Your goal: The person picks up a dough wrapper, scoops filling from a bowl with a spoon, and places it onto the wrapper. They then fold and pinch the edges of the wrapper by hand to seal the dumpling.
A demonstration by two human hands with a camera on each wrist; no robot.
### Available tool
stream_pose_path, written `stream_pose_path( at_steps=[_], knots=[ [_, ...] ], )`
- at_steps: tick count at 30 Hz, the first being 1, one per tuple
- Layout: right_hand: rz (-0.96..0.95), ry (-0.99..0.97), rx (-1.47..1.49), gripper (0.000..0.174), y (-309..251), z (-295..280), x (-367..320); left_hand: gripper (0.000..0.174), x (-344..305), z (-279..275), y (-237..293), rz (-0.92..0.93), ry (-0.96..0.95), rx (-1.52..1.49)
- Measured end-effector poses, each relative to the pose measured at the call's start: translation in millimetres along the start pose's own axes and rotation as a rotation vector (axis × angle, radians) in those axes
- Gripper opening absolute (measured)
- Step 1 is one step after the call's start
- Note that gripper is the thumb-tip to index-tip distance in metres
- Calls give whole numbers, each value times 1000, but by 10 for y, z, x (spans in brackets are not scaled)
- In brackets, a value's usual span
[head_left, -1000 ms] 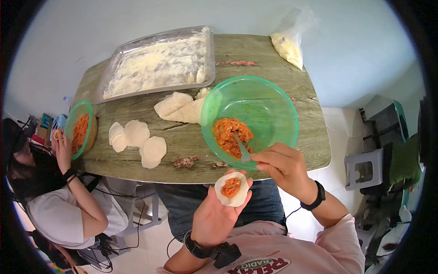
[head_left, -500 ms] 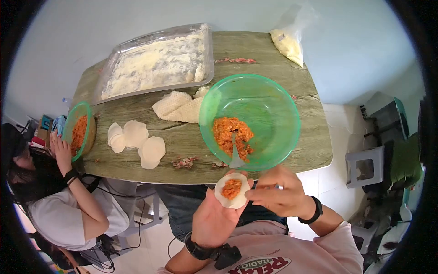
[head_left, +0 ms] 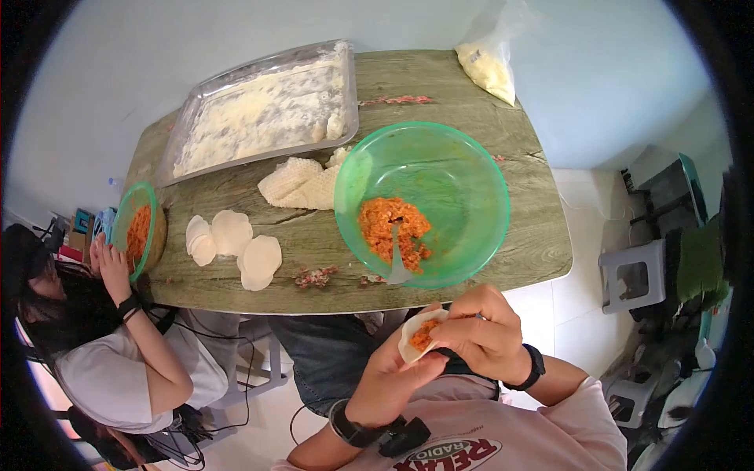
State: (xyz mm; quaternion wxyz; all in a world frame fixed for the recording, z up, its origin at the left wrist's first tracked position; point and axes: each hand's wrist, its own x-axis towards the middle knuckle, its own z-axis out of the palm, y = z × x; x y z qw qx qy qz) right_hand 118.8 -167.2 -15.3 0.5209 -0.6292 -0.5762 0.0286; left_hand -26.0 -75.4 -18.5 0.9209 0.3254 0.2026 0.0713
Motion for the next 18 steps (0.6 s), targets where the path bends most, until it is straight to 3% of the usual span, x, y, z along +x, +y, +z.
stream_pose_path(
  at_steps=[4,6,7,10,14,16,18],
  knots=[
    [29,-1,-7,18,-65,-81,-43,60,-5,24,-27,20,119,109],
    [324,98,211,29,-134,-118,-143,54,1,-3,-57,85,119,149],
    [324,98,212,29,-126,-108,-195,48,5,-13,-66,152,118,186],
    [676,107,610,42,-94,-98,-306,45,9,34,-41,187,137,200],
    [753,61,829,34,-63,-26,-384,43,32,18,-92,202,163,352],
    [767,99,834,30,-58,-17,-395,43,46,24,-83,355,178,638],
    [781,132,839,25,-62,-11,-392,43,39,41,-85,321,183,568]
  ],
)
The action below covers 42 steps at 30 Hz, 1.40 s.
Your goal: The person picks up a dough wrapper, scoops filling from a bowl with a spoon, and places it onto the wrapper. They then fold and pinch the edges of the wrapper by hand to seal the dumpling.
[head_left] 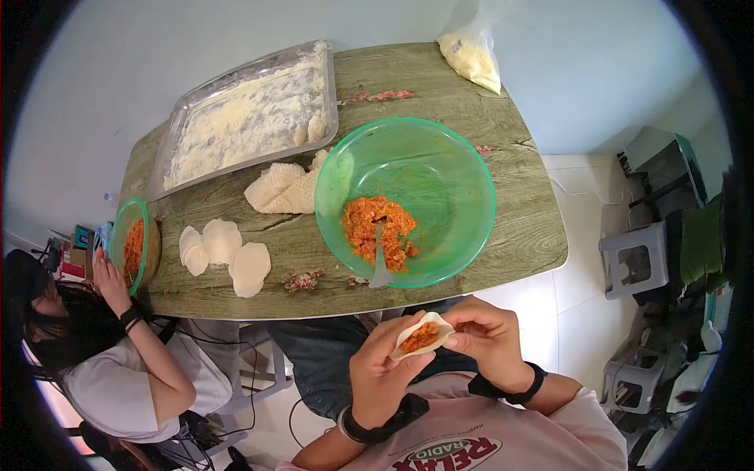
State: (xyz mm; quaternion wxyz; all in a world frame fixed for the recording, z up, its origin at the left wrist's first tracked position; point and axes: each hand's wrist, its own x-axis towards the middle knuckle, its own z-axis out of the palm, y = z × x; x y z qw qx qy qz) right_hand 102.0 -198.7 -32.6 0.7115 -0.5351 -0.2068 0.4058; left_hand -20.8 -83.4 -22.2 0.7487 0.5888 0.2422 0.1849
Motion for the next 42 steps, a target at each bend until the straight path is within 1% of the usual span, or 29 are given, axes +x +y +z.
stream_pose_path(
  at_steps=[1,2,5,7,9,11,12,14,15,17,21,24,26,27,29,30,32,36,38,39,41,42],
  knots=[
    [-13,17,-24,22,-16,8,0,43,-4,5,4,-41,6,-68],
    [-25,35,-48,19,-24,12,-1,43,-5,3,4,-42,6,-67],
    [8,29,-106,18,-19,-29,-14,43,-2,2,0,-75,-18,-108],
    [6,31,-106,17,-25,-25,-13,37,10,19,-21,15,20,-55],
    [3,34,-107,16,-24,-10,-2,37,11,34,0,4,21,-95],
    [-93,76,-78,12,-7,18,19,37,8,39,22,-9,22,-134],
    [-93,79,-78,12,5,14,25,37,7,39,30,-11,19,-142],
    [-159,80,-101,9,23,5,38,37,5,32,32,-14,14,-151],
    [-159,81,-101,9,20,-2,36,36,5,26,29,-7,-1,-151],
    [-195,68,-234,9,11,-22,28,36,6,23,17,0,-16,-151],
    [-207,67,-268,10,14,-16,25,38,-1,30,5,-4,13,-168],
    [-168,61,-257,10,-20,10,12,40,-3,17,24,-48,61,-195],
    [-76,95,-198,10,-42,22,-13,41,0,16,32,-76,84,-223],
    [-75,96,-198,10,-31,12,-13,42,2,19,33,-76,88,-238],
    [-114,46,-307,10,0,-20,-11,43,-2,30,25,-78,88,-253],
    [-114,49,-307,10,1,-28,-8,44,-5,38,13,-78,80,-259],
    [-167,0,-454,11,2,-44,6,44,-5,39,2,-78,70,-264],
    [-238,-20,-505,12,9,-72,28,40,5,38,4,-66,67,-251],
    [-337,29,-515,13,-24,-34,64,38,9,37,4,-50,74,-247],
    [-336,29,-516,13,-59,-14,63,35,11,36,2,-39,78,-244],
    [-262,36,-478,14,-124,15,45,32,13,36,0,-29,80,-241],
    [-261,38,-479,14,-120,12,42,30,16,32,1,-13,54,-174]
  ],
)
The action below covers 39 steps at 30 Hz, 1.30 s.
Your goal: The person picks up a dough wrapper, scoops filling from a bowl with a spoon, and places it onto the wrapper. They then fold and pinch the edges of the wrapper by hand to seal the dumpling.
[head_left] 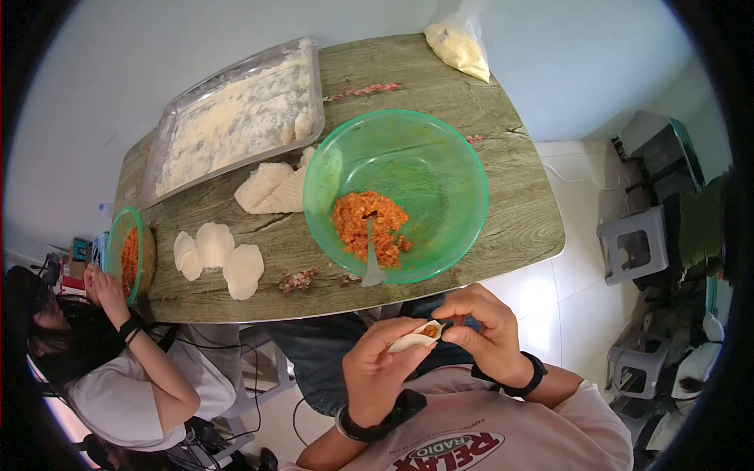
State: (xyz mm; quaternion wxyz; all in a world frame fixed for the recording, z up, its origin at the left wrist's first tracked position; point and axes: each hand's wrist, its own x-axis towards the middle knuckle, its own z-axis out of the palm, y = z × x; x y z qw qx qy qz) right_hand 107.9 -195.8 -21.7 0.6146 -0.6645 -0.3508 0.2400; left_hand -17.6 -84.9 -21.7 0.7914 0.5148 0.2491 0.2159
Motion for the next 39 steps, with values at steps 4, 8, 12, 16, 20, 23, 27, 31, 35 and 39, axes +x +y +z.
stream_pose_path(
  at_steps=[4,8,12,16,20,23,27,31,35,39],
  knots=[
    [5,-31,11,11,85,8,-24,27,3,25,19,31,-49,81],
    [-45,-18,1,8,116,29,-27,27,-1,25,31,22,-49,101],
    [-112,-7,-83,8,133,18,-24,26,5,31,16,-4,-70,38],
    [-52,-4,-56,8,69,38,-10,26,7,10,35,2,-37,139],
    [-11,-6,-53,8,-17,52,12,25,6,1,52,5,-19,228],
    [-45,-34,-58,8,114,45,-25,26,4,13,32,34,-44,262],
    [-77,-18,-60,8,144,29,-31,28,-6,20,31,-31,-29,165],
    [35,-38,145,16,106,83,-15,29,-4,-33,-4,-36,-12,111],
    [247,-134,584,27,176,97,-60,29,34,-37,2,177,-52,336],
    [224,-127,544,23,202,19,-55,25,27,-20,20,102,20,185]
  ],
)
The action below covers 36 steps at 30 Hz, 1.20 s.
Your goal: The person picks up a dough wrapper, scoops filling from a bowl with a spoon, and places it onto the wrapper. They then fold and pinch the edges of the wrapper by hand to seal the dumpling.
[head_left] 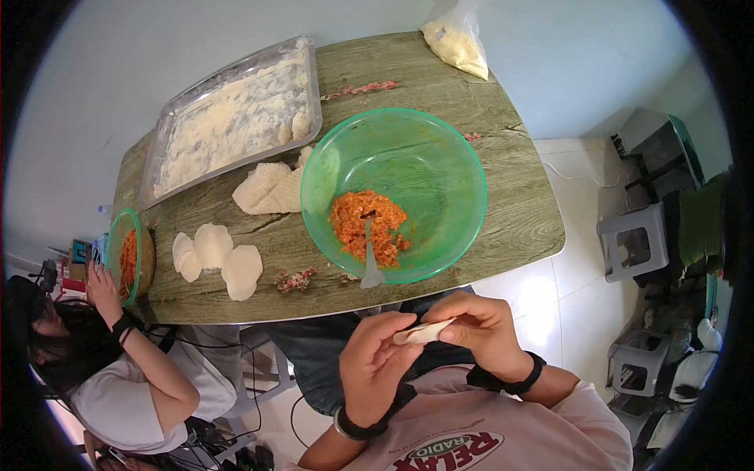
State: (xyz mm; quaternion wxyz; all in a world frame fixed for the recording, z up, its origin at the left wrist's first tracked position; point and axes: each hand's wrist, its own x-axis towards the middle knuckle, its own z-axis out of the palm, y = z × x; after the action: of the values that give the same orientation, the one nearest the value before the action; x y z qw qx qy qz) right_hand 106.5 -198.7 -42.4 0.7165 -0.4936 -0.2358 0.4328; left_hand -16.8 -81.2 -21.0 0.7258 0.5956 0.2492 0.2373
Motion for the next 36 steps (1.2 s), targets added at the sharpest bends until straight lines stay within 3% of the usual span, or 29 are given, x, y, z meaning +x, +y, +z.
stream_pose_path(
  at_steps=[2,10,23,26,36],
  knots=[
    [-21,10,19,20,-5,-2,-1,23,1,-35,-4,-24,49,-55],
    [69,31,108,18,-15,9,-12,12,-3,-100,-41,172,89,301],
    [-27,25,11,19,-42,35,-17,15,49,-120,-3,177,51,338],
    [-14,0,-13,19,-49,30,-21,17,46,-78,4,155,136,251],
    [24,-68,-6,25,-60,73,-11,11,44,-99,-34,271,53,459]
  ],
)
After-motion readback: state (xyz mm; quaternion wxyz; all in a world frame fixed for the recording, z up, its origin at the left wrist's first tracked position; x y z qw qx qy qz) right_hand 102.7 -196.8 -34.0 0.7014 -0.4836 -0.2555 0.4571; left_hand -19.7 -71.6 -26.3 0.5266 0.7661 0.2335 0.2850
